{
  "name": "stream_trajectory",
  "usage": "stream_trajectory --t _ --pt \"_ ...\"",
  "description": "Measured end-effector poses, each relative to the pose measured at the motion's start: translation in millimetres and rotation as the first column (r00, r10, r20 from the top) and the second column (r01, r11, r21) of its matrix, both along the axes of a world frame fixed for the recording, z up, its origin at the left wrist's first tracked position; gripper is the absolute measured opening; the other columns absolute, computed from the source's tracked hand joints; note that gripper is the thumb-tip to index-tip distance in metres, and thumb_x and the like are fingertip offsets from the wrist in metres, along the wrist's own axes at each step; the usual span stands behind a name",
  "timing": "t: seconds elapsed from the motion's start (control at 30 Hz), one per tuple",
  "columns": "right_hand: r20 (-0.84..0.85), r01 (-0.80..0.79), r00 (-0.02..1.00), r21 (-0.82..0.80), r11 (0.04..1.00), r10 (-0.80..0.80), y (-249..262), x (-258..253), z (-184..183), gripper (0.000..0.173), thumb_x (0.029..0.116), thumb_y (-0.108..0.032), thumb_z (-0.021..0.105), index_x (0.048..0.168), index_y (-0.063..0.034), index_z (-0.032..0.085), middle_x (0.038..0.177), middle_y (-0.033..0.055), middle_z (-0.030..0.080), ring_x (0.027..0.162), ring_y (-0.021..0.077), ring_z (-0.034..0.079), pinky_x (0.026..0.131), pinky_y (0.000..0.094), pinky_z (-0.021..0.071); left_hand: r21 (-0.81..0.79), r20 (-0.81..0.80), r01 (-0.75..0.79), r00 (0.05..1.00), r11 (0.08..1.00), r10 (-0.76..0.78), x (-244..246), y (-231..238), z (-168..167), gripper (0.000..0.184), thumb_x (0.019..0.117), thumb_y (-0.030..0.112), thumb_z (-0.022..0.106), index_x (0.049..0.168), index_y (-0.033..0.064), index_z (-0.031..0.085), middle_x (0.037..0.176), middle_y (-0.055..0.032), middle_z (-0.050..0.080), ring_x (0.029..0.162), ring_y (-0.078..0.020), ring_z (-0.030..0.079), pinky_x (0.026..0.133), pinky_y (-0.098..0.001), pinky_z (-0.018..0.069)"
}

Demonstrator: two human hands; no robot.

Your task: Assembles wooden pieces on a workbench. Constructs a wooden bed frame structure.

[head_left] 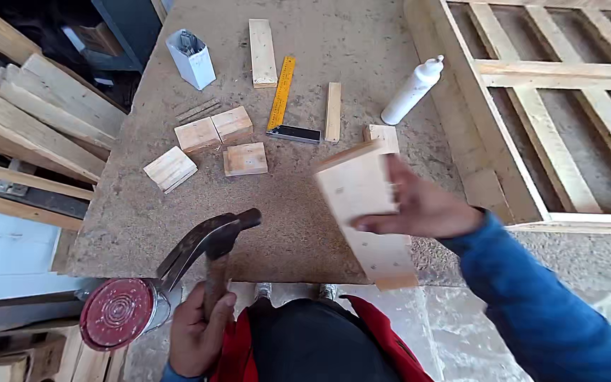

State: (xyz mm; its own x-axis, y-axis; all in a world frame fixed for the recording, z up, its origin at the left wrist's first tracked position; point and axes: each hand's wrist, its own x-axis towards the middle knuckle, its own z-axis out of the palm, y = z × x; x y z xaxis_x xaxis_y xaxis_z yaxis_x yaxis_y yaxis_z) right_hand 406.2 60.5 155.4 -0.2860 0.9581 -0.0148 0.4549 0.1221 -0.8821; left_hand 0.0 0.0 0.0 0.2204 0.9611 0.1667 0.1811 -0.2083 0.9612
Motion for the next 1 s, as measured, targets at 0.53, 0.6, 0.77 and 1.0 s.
stream_trajectory --t 0.53,0.6,0.77,1.0 --pt "0.468 0.102 0.873 0.101 0.990 -0.138 35.6 -101.0 -106.2 0.129 0.0598 -0.068 0.087 0.161 -0.0166 0.027 0.142 0.0063 0.060 0.133 0.0286 0.055 0.112 0.0614 0.0410 -0.015 -0.477 0.022 0.879 1.000 -0.027 -87.9 35.8 37.1 0.064 0.1046 0.027 0.049 0.158 -0.0025 0.029 0.084 -0.0081 0.069 0.059 -0.0154 0.066 0.054 -0.0373 0.0605" --pt "0.487 0.173 0.846 0.132 0.976 -0.216 -5.0 -86.4 -134.0 0.131 0.0565 -0.072 0.087 0.159 -0.0133 0.031 0.144 0.0073 0.059 0.134 0.0293 0.054 0.114 0.0603 0.0397 0.036 -0.525 0.114 0.848 0.993 -0.078 -81.6 48.6 56.5 0.063 0.1060 0.029 0.046 0.162 0.0092 0.026 0.088 -0.0074 0.071 0.062 -0.0165 0.068 0.055 -0.0399 0.0616" --pt "0.409 0.235 0.812 0.424 0.875 -0.417 -35.6 -90.2 -192.7 0.101 0.0763 -0.076 0.071 0.146 -0.0061 0.051 0.148 0.0131 0.057 0.143 0.0274 0.049 0.124 0.0490 0.0341 0.306 -0.367 0.247 0.922 0.919 -0.126 -23.3 67.0 145.4 0.058 0.1079 0.027 0.048 0.162 0.0197 0.027 0.097 -0.0027 0.070 0.069 -0.0145 0.068 0.057 -0.0358 0.0609" --pt "0.351 0.270 0.839 0.396 0.878 -0.416 -37.4 -87.8 -197.7 0.112 0.0728 -0.074 0.077 0.151 -0.0014 0.044 0.150 0.0131 0.055 0.143 0.0262 0.048 0.124 0.0431 0.0344 0.309 -0.771 0.551 0.622 0.775 -0.136 22.6 89.8 73.9 0.057 0.1053 0.024 0.046 0.161 0.0220 0.034 0.091 -0.0153 0.069 0.060 -0.0283 0.067 0.050 -0.0511 0.0566"
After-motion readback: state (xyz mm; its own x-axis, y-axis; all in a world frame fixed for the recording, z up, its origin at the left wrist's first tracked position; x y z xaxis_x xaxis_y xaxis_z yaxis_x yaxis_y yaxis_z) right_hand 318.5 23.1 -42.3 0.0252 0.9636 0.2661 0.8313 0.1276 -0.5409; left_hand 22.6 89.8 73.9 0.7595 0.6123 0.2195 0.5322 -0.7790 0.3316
